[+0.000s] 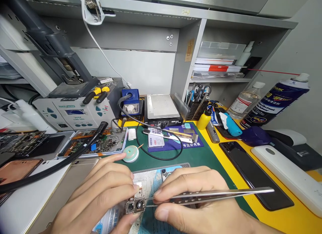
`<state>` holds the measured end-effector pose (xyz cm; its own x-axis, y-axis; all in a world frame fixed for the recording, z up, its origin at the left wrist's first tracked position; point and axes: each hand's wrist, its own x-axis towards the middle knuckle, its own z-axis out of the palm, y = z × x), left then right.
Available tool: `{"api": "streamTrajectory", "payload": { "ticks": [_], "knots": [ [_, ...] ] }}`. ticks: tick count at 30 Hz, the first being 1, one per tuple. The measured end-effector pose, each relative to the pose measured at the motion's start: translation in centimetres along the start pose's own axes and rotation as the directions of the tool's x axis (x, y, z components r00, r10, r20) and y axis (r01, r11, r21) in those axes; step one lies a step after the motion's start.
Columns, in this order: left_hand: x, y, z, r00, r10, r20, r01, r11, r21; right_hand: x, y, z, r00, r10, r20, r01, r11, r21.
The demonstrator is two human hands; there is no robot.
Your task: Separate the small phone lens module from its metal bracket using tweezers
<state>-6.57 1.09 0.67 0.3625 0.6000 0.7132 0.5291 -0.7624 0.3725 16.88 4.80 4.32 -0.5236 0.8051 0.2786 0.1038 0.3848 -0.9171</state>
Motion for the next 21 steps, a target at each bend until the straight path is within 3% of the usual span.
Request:
{"api": "streamTrajectory", "payload": {
  "ticks": [21],
  "knots": [
    [-0.25, -0.22, -0.02, 1.000, 0.013, 0.024, -0.012, 0.999, -0.030, -0.26, 0.14, -0.06, 1.000, -0.017, 0.013, 0.017, 1.000, 0.001]
  ]
}}
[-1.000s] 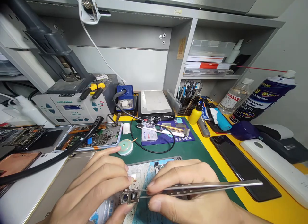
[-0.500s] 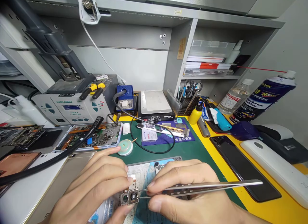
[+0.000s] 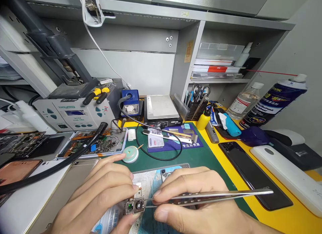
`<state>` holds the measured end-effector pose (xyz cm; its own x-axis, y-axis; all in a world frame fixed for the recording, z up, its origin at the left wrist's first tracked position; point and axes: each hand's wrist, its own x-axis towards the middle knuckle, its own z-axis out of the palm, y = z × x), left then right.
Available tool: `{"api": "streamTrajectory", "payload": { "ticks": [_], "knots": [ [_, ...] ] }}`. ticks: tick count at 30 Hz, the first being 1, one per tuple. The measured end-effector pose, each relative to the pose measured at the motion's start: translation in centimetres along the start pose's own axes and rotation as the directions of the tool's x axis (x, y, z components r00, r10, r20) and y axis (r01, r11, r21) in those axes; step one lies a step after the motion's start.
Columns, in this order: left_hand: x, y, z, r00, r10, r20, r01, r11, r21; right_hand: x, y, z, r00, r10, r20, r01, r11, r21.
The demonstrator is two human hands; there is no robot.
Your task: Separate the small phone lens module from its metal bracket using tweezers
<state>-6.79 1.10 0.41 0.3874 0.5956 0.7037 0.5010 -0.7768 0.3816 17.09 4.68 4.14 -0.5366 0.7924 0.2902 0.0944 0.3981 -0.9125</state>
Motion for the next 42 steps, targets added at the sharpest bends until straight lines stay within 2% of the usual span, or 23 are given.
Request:
{"api": "streamTrajectory", "payload": {
  "ticks": [8, 17, 42],
  "knots": [
    [-0.02, -0.12, -0.10, 1.000, 0.009, 0.013, -0.009, 1.000, 0.001, -0.32, 0.20, -0.14, 1.000, 0.002, 0.029, -0.003, 1.000, 0.025],
    [0.10, -0.15, 0.04, 1.000, 0.001, 0.013, -0.001, 1.000, -0.015, -0.02, 0.05, 0.02, 1.000, -0.023, 0.006, 0.023, 0.999, -0.033],
    [0.00, 0.04, 0.03, 1.000, 0.006, -0.005, -0.006, 1.000, 0.008, 0.04, -0.22, 0.10, 1.000, -0.027, -0.009, 0.026, 0.999, -0.040]
  ]
}}
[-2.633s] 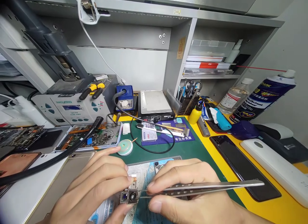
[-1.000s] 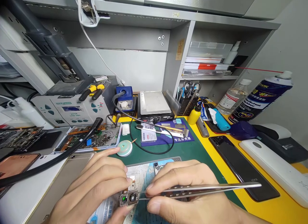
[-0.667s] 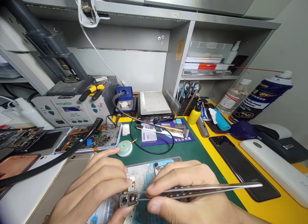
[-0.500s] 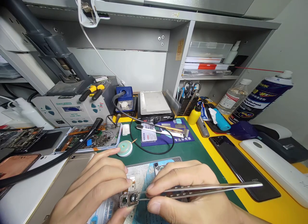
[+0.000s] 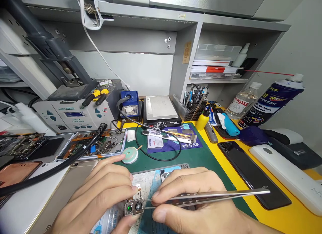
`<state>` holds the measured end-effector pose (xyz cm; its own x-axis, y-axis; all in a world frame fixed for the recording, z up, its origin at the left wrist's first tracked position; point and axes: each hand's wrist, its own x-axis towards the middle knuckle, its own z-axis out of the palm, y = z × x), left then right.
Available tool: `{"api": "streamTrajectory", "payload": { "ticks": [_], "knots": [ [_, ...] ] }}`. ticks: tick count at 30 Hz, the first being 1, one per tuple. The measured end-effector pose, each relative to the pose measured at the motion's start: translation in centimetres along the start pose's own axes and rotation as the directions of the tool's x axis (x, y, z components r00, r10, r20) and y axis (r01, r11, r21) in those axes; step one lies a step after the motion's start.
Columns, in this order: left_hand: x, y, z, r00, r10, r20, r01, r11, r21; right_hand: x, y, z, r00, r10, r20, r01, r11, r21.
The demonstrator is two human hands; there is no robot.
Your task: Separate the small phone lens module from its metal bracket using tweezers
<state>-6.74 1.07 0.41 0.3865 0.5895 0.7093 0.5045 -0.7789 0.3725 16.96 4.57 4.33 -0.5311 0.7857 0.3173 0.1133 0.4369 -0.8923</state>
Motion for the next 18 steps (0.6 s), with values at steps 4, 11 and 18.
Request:
{"api": "streamTrajectory", "payload": {
  "ticks": [4, 11, 18],
  "knots": [
    [0.09, -0.01, -0.11, 1.000, -0.007, 0.011, 0.007, 1.000, -0.002, -0.14, 0.08, -0.04, 1.000, 0.014, 0.009, -0.014, 1.000, 0.020],
    [-0.08, -0.23, -0.11, 0.999, -0.020, 0.026, 0.021, 1.000, -0.018, -0.08, 0.26, -0.03, 0.999, 0.043, 0.008, -0.044, 0.998, 0.038],
    [0.17, -0.12, -0.27, 0.999, -0.026, 0.026, 0.027, 0.999, -0.030, -0.12, 0.01, 0.07, 0.999, 0.045, -0.005, -0.045, 0.999, 0.031]
  ]
}}
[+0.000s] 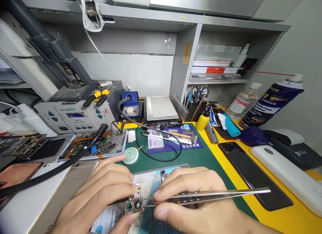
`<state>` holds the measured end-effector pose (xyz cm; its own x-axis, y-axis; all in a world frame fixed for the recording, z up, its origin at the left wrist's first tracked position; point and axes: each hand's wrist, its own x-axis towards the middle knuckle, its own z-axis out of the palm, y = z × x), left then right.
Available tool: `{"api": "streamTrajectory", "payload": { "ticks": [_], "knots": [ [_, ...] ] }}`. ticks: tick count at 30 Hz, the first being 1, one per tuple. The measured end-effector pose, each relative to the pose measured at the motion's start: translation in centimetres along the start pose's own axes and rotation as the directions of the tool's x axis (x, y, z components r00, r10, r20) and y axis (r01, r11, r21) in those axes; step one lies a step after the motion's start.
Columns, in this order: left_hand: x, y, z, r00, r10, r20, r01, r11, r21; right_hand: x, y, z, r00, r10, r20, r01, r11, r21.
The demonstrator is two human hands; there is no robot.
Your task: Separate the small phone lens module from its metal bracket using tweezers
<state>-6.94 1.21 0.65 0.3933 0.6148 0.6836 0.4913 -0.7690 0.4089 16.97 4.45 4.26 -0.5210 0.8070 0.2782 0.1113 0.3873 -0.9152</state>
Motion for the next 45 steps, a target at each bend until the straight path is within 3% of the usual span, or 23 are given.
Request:
{"api": "streamTrajectory", "payload": {
  "ticks": [7, 13, 21, 29, 38, 45],
  "knots": [
    [0.0, -0.3, 0.2, 1.000, 0.004, 0.026, -0.004, 1.000, 0.002, 0.4, -0.4, 0.2, 0.998, -0.026, -0.049, 0.021, 0.996, -0.089],
    [0.0, -0.2, 0.6, 1.000, 0.001, -0.017, -0.001, 1.000, 0.021, 0.5, -0.6, 0.4, 0.999, -0.005, -0.050, -0.005, 0.983, -0.181],
    [-0.2, -0.3, 1.3, 0.999, 0.005, -0.052, -0.005, 1.000, 0.014, 0.3, -0.6, 0.6, 0.995, 0.027, -0.093, -0.039, 0.990, -0.133],
    [-0.1, -0.1, 1.4, 0.993, 0.011, -0.117, -0.007, 0.999, 0.036, 0.0, -0.1, 0.8, 0.998, 0.033, -0.056, -0.040, 0.993, -0.113],
    [0.0, 0.1, 0.7, 0.996, -0.026, -0.087, 0.031, 0.998, 0.047, 0.0, 0.3, 0.7, 0.996, 0.053, -0.075, -0.063, 0.989, -0.137],
    [-0.1, 0.1, 1.1, 0.989, -0.066, -0.136, 0.069, 0.997, 0.020, 0.0, 0.5, 0.7, 0.988, 0.102, -0.117, -0.106, 0.994, -0.028]
  ]
}}
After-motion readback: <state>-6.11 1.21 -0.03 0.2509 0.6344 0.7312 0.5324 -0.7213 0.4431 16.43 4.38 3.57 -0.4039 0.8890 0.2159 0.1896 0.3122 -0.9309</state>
